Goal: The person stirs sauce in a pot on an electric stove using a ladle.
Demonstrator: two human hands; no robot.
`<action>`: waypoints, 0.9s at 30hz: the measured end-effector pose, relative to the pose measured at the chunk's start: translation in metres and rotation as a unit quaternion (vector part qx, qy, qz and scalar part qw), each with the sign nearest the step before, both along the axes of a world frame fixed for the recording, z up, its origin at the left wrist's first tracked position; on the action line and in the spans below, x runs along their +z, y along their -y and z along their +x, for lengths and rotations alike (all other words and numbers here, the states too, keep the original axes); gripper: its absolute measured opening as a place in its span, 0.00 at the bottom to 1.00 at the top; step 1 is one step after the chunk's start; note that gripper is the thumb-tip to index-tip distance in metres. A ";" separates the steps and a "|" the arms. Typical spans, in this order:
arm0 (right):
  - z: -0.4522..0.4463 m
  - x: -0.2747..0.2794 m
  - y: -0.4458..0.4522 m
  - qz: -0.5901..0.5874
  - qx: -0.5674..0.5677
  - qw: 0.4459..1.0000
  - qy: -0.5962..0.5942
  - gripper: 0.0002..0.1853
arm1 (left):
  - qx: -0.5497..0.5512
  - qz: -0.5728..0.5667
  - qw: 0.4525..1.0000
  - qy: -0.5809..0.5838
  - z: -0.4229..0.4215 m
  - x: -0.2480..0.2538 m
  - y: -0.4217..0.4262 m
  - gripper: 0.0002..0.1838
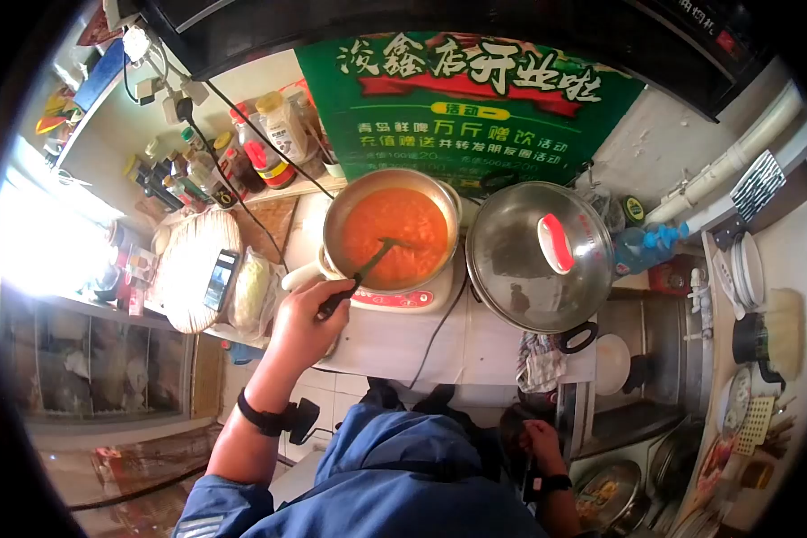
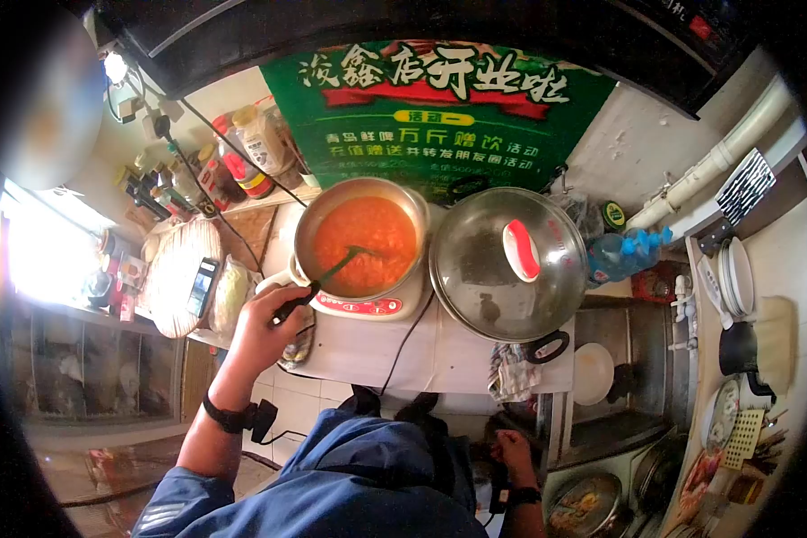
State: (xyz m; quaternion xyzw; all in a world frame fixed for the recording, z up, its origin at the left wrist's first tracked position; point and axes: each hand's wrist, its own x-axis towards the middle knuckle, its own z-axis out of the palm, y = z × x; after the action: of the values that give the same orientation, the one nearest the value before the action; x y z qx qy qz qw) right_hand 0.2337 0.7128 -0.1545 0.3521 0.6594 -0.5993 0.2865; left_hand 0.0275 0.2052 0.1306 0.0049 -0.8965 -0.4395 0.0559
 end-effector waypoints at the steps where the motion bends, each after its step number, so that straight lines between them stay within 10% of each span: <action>1: 0.000 0.000 0.000 -0.003 -0.002 1.000 0.000 0.19 | -0.008 -0.015 1.000 -0.003 -0.004 -0.009 0.000 0.16; 27: 0.000 -0.008 -0.014 0.006 0.033 0.999 0.010 0.15 | 0.010 -0.007 1.000 0.015 0.007 -0.003 -0.020 0.15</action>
State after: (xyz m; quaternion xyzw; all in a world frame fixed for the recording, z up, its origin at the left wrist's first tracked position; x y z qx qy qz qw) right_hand 0.2340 0.7267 -0.1625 0.3377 0.6713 -0.5822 0.3104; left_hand 0.0348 0.2256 0.1273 0.0197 -0.9003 -0.4322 0.0470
